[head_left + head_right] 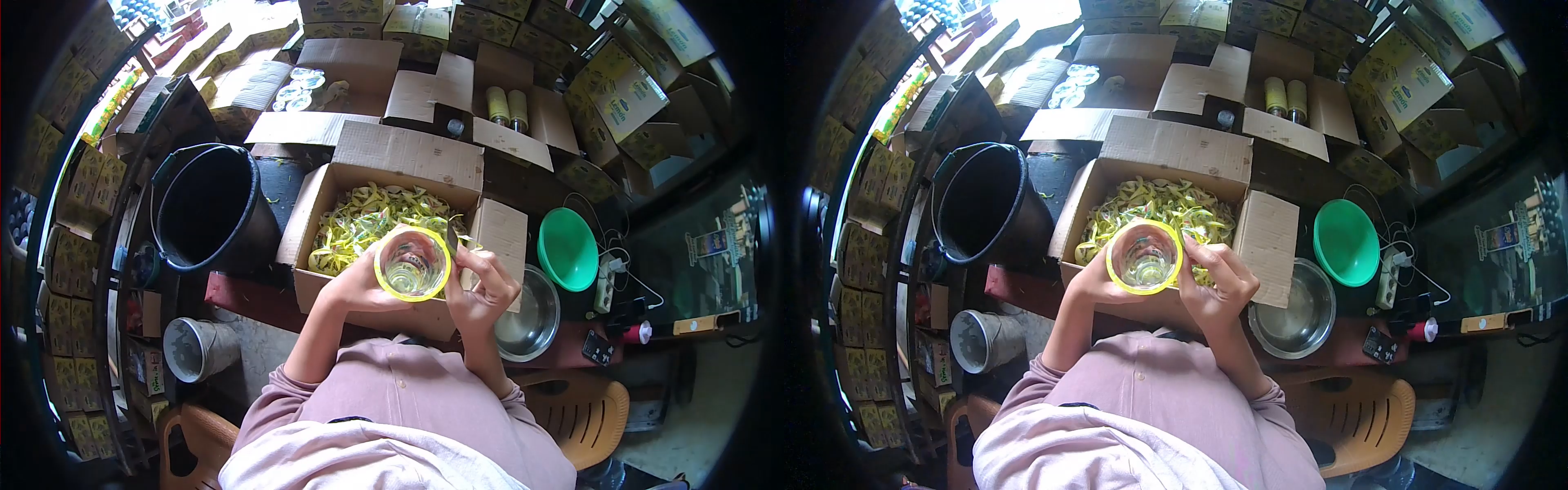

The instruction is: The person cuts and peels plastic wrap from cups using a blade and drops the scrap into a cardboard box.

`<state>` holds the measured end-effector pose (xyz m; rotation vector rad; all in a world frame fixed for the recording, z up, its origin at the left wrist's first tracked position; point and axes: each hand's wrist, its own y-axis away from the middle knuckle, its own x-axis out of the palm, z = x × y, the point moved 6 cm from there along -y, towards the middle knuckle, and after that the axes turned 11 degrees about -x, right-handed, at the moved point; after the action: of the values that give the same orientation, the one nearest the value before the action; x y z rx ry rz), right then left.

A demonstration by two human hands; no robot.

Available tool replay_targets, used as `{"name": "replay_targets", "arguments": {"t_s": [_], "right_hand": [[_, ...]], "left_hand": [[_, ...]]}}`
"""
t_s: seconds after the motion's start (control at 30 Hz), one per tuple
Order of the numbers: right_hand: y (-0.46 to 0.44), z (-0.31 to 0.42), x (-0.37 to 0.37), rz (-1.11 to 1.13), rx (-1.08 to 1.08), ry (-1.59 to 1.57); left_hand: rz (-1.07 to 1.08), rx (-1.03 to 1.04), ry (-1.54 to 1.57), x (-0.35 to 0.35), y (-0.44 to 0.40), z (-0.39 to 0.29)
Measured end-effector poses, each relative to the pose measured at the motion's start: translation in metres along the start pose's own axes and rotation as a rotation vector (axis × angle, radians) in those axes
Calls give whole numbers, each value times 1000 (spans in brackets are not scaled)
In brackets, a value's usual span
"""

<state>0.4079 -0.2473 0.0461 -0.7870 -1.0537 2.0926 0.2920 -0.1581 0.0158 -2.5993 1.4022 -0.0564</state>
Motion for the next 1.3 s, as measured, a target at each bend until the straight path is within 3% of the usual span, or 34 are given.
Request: {"name": "replay_targets", "arguments": {"t_s": [0.3,0.5,0.83,0.93,1.03,1.3], "right_hand": [[-2,2,4,29,-33,34],[-2,2,4,8,-41,33],[-1,5,2,30,-48,49],[-2,5,3,30,-61,44],[-2,3,3,57,-44,38],[-1,-7,4,44,16,-25]], "left_hand": [[79,-28,125,-1,0,3],[-104,-46,49,-4,-1,9],[3,-26,88,-6,-1,21],[4,41,-102,-7,-2,8],[22,-30,98,-5,-1,12],[155,22,8,2,-4,8]]}}
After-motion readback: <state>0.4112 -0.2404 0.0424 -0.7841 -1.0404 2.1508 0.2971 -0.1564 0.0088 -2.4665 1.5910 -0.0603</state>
